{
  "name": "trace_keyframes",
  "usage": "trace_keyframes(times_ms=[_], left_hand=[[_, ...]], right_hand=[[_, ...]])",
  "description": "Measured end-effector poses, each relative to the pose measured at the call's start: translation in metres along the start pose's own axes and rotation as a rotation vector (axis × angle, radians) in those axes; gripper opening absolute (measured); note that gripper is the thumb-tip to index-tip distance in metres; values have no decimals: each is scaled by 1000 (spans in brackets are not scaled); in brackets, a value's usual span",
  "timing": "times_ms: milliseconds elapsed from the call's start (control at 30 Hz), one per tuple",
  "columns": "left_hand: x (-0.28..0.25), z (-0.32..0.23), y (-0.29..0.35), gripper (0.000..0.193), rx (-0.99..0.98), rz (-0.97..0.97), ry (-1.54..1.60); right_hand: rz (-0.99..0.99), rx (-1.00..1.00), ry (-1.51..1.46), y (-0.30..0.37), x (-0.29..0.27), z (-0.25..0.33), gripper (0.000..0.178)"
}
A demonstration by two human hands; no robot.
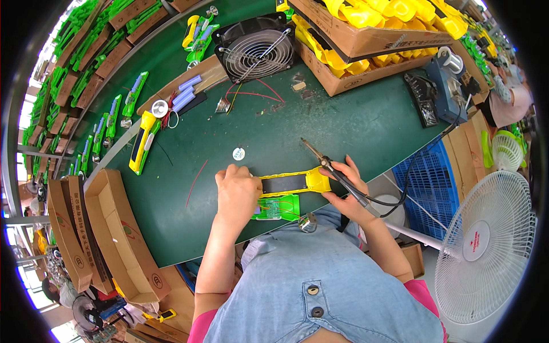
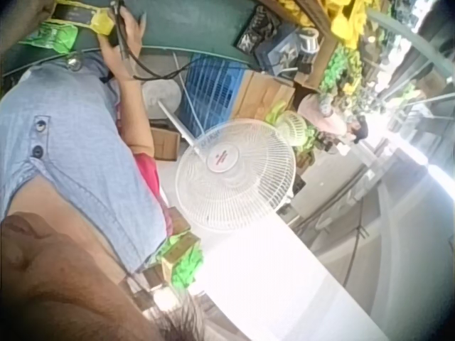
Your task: The person solders a circuit board and wires into a yellow flashlight housing using a soldering iron.
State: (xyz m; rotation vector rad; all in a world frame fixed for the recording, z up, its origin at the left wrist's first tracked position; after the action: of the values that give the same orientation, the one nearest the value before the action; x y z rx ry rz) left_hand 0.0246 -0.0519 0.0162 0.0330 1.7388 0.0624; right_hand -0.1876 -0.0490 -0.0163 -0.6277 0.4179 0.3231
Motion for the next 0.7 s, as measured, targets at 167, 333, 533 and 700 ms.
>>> trace_keyframes(times_ms=[167,333,533,700], left_hand=[[-68,-8,3,8,-7,-148,438],[-58,-51,30,20,247,-140,305],[-13,-47,39,22,211,-208,255],[-3,-38,36,16,200,-203,401]], right_hand=[[1,26,-13,-1,-2,-1,58],[-14,16,-6,-1,-3,-1,57],[-9,37,-63,-3,-1,0,57],[-4,25,-77,-7,3,-2,56]])
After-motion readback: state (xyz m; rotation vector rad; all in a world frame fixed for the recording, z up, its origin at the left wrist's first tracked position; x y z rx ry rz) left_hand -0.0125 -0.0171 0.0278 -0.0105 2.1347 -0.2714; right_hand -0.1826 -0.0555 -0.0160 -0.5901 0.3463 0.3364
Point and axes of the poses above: each hand's wrist, its own y-axis away from the middle knuckle, its own x-axis out of the palm, z = x × y, the point moved 7 cm from there along -y, towards the middle knuckle, and after that the axes turned 15 degrees about -x, right-handed, at the moved point
